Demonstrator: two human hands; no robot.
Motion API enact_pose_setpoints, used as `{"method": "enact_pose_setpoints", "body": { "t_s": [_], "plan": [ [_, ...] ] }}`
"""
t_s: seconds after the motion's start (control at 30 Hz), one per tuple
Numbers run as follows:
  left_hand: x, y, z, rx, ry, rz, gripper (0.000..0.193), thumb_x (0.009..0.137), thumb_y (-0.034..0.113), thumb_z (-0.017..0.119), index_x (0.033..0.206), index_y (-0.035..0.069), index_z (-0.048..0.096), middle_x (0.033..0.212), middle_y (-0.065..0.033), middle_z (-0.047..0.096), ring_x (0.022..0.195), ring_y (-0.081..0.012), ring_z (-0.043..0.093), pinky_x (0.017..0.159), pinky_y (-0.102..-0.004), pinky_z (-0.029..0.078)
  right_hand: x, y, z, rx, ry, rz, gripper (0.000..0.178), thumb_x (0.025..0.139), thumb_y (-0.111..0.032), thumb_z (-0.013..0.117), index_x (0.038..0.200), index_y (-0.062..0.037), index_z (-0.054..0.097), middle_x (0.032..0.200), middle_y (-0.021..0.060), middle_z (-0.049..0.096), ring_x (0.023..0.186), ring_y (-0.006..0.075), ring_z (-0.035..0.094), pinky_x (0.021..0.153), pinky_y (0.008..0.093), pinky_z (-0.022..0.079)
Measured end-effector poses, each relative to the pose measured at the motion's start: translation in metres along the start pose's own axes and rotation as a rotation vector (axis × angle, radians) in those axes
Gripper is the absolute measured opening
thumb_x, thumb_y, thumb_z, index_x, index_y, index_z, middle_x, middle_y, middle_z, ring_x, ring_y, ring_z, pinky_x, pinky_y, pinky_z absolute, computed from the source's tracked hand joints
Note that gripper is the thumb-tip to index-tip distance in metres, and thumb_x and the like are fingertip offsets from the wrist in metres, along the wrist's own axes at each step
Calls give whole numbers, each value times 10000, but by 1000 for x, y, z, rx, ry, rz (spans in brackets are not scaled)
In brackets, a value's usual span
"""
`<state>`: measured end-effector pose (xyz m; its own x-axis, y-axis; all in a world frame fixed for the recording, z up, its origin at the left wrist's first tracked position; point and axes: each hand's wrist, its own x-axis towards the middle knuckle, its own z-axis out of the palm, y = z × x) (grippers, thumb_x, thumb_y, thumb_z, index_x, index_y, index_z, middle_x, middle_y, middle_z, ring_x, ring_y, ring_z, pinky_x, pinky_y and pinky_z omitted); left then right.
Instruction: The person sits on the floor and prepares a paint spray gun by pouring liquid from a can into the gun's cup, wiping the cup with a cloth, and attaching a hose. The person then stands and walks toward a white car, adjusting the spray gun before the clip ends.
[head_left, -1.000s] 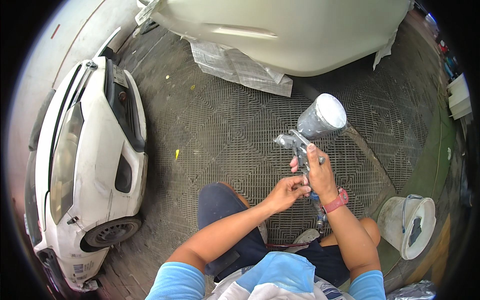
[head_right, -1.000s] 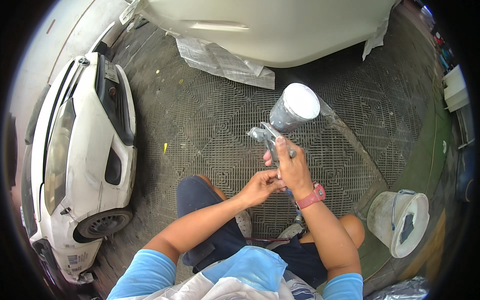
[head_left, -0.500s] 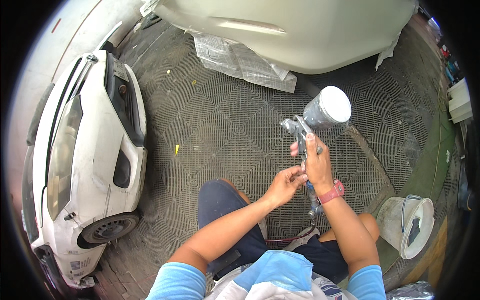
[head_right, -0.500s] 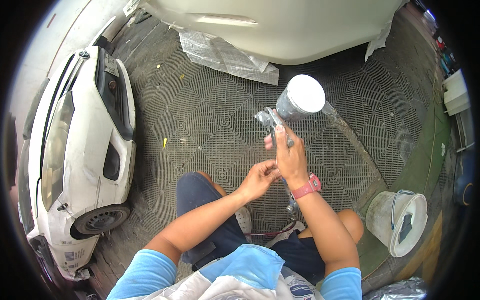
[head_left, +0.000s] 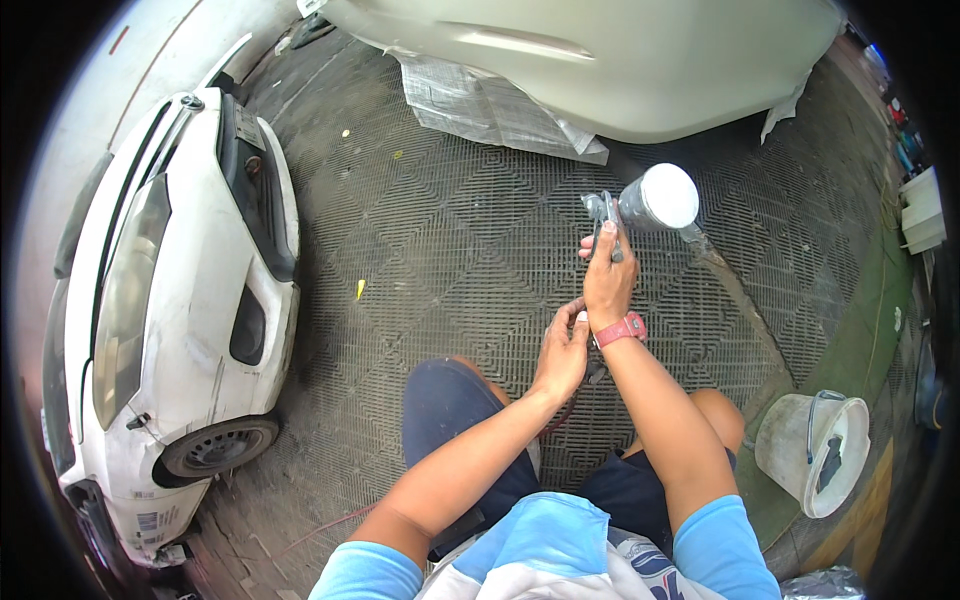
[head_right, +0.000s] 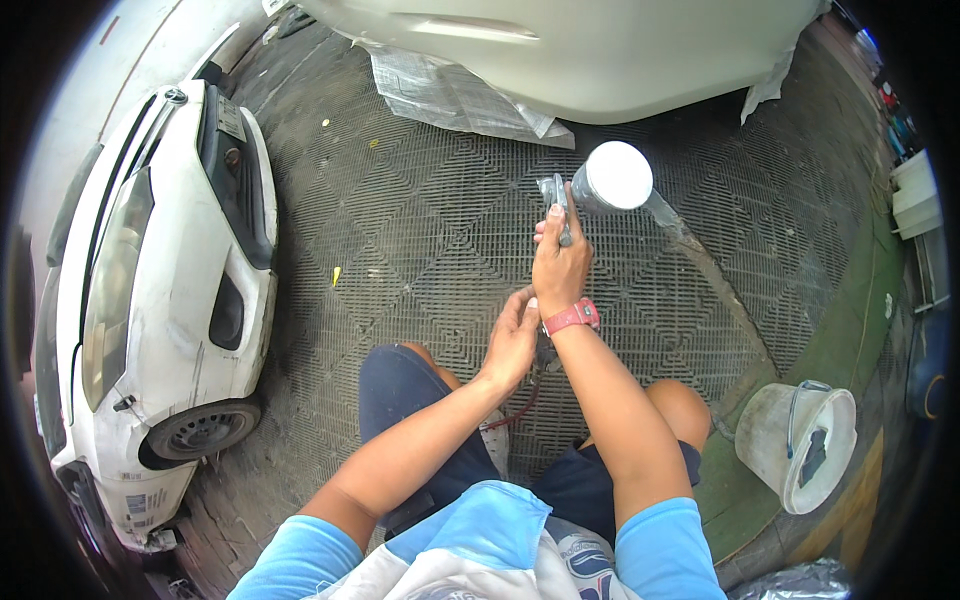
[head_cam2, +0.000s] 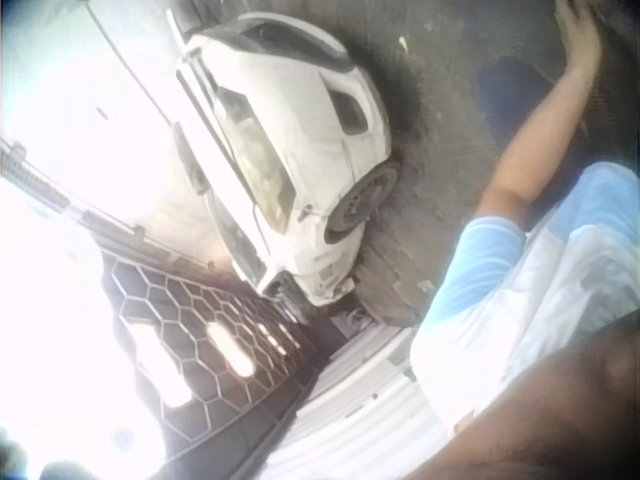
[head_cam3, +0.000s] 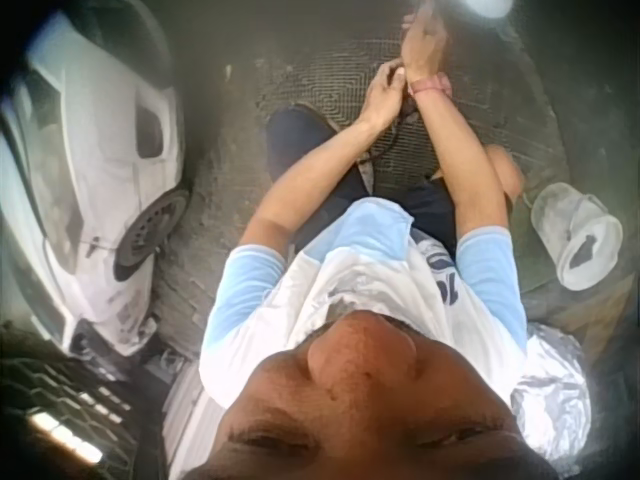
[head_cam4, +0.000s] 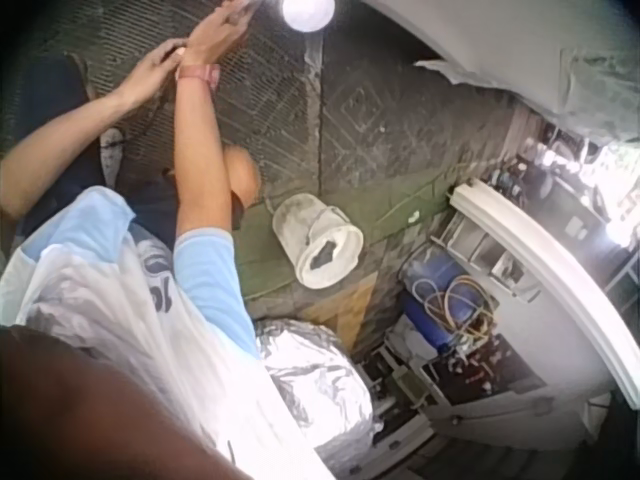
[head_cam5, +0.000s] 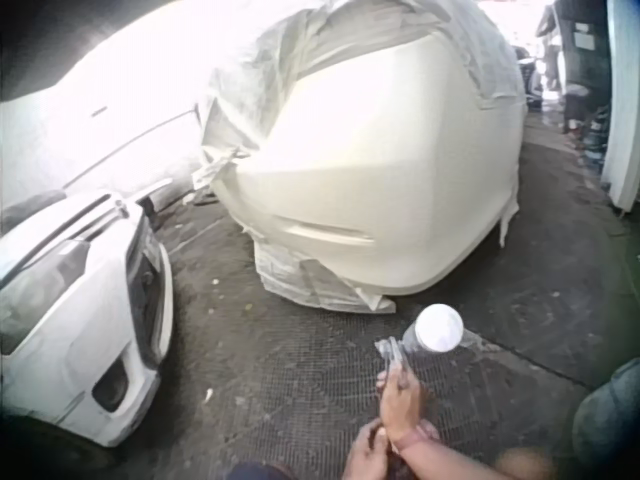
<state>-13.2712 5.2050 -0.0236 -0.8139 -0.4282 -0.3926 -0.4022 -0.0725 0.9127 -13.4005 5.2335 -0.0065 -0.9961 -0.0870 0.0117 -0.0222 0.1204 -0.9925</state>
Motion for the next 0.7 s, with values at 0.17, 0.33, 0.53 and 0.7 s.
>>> {"method": "enact_pose_setpoints", "body": {
  "t_s": [0.17, 0.33, 0.53, 0.7],
  "plan": [
    [-4, 1, -15, 22, 87, 7, 484, 1196, 276, 473, 1588, -6, 484, 1568, -195, 581, 1477, -271, 540, 1243, -401, 401, 7, -6, 24, -29, -9, 5, 567, 1163, -452, 491, 1610, -113, 574, 781, 107, 737, 723, 224, 737, 740, 402, 605],
    [-10, 10, -27, 47, 112, 10, 490, 1195, 280, 458, 1592, -8, 478, 1587, -204, 562, 1501, -285, 511, 1261, -416, 377, 8, -6, 43, -13, -46, -51, 559, 1160, -428, 495, 1594, -88, 586, 785, 117, 739, 733, 241, 746, 748, 419, 601],
    [-15, 18, -30, 67, 209, 50, 481, 1191, 317, 465, 1564, 16, 507, 1600, -214, 551, 1498, -344, 519, 1260, -445, 389, 13, -9, 55, 103, -118, -116, 602, 1184, -488, 454, 1609, -76, 565, 863, 56, 739, 721, 127, 713, 619, 304, 569],
    [-17, 19, -37, 90, 206, 64, 484, 1193, 324, 454, 1561, 15, 505, 1604, -211, 550, 1497, -346, 520, 1252, -445, 400, 26, -11, 57, 202, -104, -15, 607, 1173, -559, 441, 1274, -26, 714, 836, 47, 712, 676, 112, 694, 468, 258, 507]
  ]
}}
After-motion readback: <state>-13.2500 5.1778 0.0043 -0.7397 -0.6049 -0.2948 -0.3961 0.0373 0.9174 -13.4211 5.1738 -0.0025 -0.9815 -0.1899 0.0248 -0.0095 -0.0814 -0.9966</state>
